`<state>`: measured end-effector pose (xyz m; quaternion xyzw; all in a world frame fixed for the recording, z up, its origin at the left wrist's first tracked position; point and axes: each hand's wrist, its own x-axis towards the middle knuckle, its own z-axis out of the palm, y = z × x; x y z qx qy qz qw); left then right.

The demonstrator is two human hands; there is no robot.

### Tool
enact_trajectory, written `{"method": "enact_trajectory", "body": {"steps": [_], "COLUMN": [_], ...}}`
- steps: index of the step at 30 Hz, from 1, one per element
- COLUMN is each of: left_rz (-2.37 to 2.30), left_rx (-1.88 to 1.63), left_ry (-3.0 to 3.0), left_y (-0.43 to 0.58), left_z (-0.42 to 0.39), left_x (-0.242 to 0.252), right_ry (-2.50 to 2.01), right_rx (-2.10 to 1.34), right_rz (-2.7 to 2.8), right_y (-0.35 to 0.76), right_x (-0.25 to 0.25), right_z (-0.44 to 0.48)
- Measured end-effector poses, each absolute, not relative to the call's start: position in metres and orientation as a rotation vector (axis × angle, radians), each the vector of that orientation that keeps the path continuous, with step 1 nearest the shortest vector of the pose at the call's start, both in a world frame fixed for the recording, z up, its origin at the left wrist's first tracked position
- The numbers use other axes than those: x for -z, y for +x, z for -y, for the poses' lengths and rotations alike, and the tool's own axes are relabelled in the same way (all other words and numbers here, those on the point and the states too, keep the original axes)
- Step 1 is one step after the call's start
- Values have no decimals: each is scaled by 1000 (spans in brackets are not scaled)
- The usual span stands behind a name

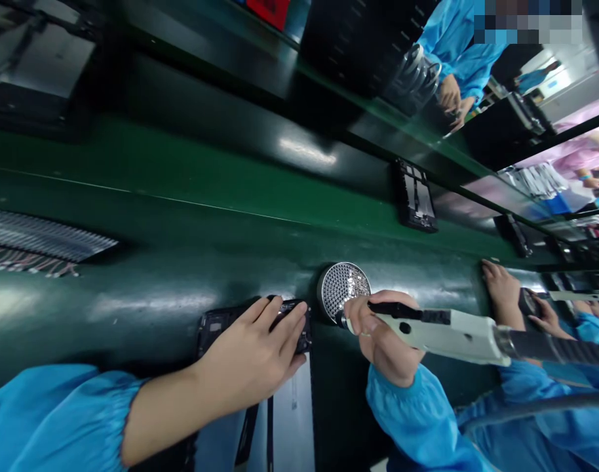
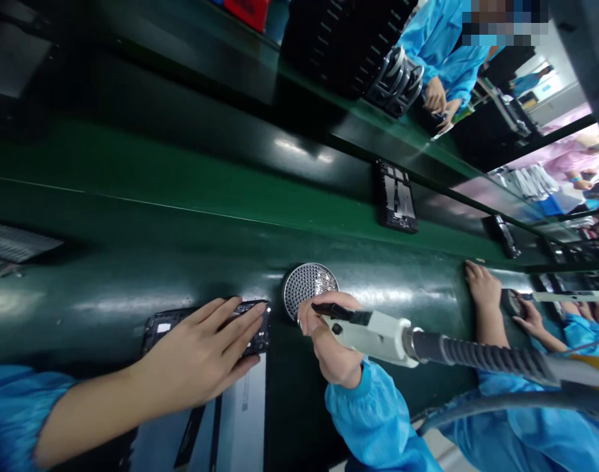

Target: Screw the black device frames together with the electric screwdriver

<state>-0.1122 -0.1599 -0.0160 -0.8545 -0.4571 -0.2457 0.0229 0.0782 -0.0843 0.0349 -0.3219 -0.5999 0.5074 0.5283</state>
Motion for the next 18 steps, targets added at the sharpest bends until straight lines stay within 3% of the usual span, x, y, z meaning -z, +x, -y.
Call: {"method": "enact_trajectory", "body": {"steps": [18], "left_rz": [1469], "left_rx": [750], "left_ry": [-2619], "left_y": [-112], "left_z": [160], "left_x": [13], "right_ry": [-776], "right_rx": [-1194], "right_rz": [1447], "right_y": [79], "right_x": [-33], "right_z": [84]}}
